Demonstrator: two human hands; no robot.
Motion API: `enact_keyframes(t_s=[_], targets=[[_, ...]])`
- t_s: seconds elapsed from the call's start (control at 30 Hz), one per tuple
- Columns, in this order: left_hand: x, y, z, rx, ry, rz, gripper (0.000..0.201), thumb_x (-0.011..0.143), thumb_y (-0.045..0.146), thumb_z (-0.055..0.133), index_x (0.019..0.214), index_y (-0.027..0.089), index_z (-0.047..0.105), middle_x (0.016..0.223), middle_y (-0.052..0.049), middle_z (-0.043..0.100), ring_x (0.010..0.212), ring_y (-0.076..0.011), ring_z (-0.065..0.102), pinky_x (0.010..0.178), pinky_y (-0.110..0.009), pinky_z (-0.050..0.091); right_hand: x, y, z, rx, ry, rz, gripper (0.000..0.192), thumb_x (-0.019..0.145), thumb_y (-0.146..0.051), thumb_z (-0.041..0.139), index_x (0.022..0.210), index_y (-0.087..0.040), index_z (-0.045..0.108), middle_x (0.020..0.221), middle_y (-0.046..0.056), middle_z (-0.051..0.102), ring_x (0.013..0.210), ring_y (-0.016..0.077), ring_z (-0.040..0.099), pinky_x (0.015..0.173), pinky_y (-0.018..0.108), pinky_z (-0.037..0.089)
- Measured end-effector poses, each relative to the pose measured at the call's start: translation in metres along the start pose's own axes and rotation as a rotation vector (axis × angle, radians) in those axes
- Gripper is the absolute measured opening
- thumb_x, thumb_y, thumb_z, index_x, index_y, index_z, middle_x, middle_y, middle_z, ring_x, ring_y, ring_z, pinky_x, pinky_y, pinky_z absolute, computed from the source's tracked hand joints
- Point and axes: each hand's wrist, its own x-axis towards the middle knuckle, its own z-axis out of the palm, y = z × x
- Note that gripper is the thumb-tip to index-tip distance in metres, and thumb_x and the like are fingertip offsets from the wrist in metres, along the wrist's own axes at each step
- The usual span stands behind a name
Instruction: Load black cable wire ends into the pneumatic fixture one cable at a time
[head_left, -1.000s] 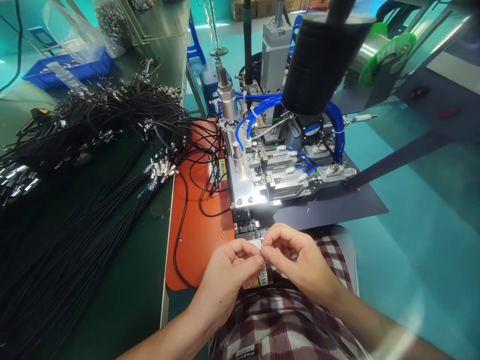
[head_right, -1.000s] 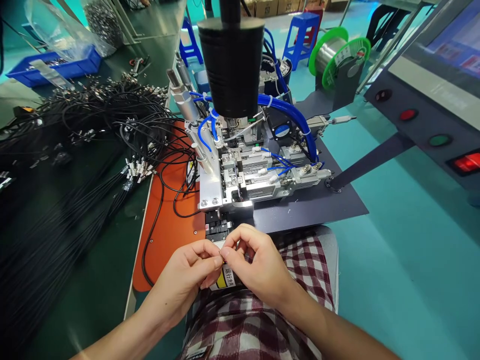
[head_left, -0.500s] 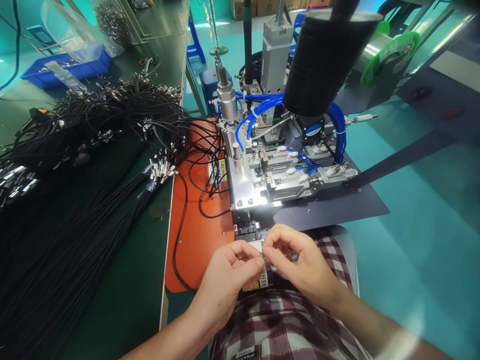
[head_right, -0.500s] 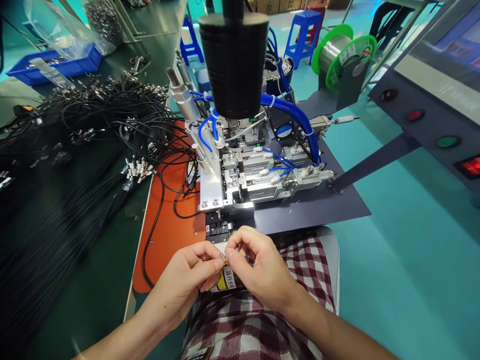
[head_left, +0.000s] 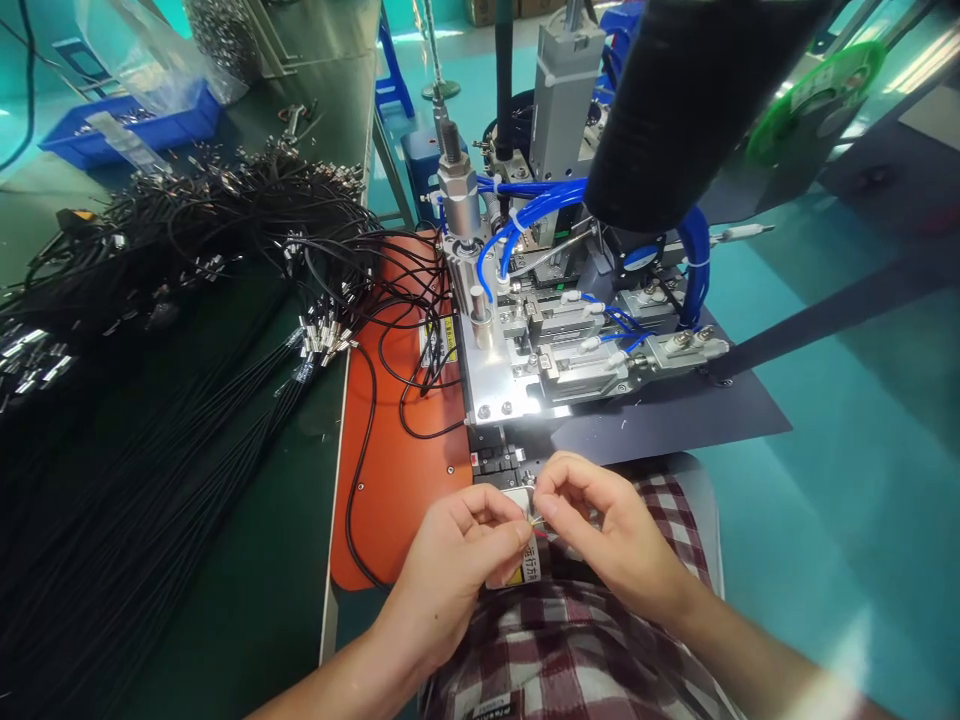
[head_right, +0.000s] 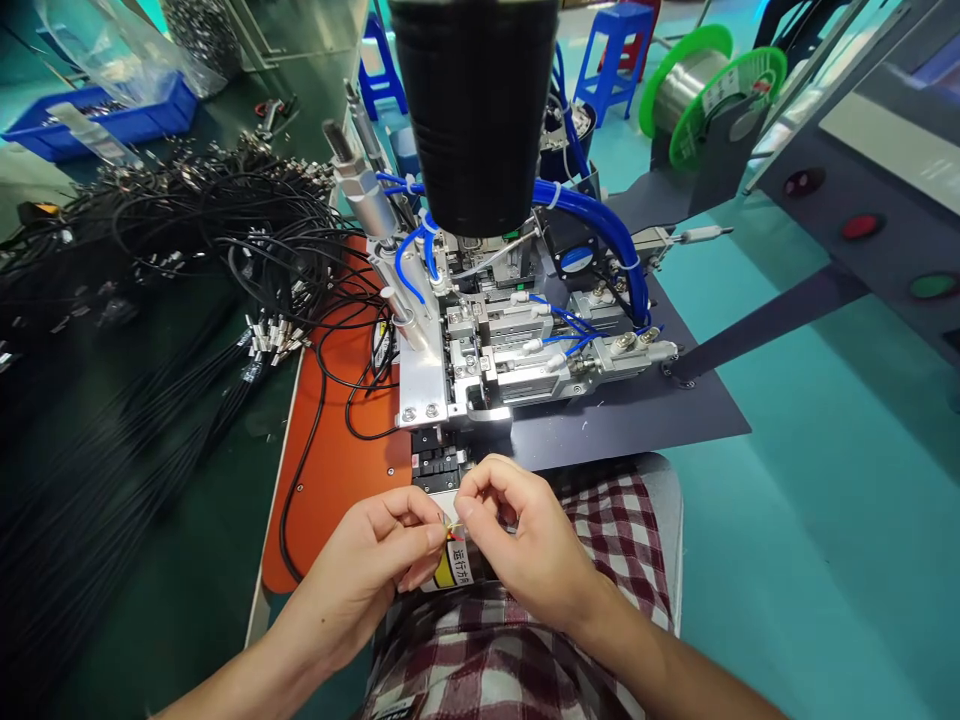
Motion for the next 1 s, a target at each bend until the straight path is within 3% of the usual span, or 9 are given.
enact_keyframes(t_s=[0.2, 0.63, 1.0], targets=[[0.000, 0.002, 0.000, 0.003, 0.002, -0.028, 0.012, 0.070, 0.017, 0.066, 0.066, 0.014, 0.055, 0.050, 0.006, 0.043, 0.047, -0.0057, 0.033, 0.047, -0.020, 0.023, 0.003, -0.006, -0.001, -0.027, -0.021, -0.068, 0.011, 0.085, -0.016, 0.055, 0.075, -0.020, 0.057, 0.072, -0.002, 0.052, 0.061, 0.0119, 0.046, 0.054, 0.024, 0.036], [0.001, 0.006, -0.001, -0.048, 0.010, -0.049, 0.015, 0.070, 0.018, 0.068, 0.065, 0.015, 0.054, 0.046, 0.007, 0.042, 0.045, -0.0047, 0.033, 0.046, -0.019, 0.024, -0.003, 0.007, 0.002, 0.069, -0.051, 0.009, 0.020, 0.094, -0.024, 0.048, 0.075, -0.020, 0.051, 0.071, -0.003, 0.047, 0.065, 0.0121, 0.042, 0.059, 0.025, 0.035], [0.000, 0.004, -0.002, -0.012, 0.010, -0.036, 0.012, 0.071, 0.019, 0.067, 0.067, 0.014, 0.056, 0.048, 0.006, 0.045, 0.046, -0.0054, 0.034, 0.046, -0.019, 0.023, -0.006, 0.009, 0.001, 0.120, 0.003, 0.004, 0.015, 0.093, -0.024, 0.051, 0.080, -0.022, 0.058, 0.072, -0.003, 0.050, 0.064, 0.0117, 0.045, 0.058, 0.025, 0.036]])
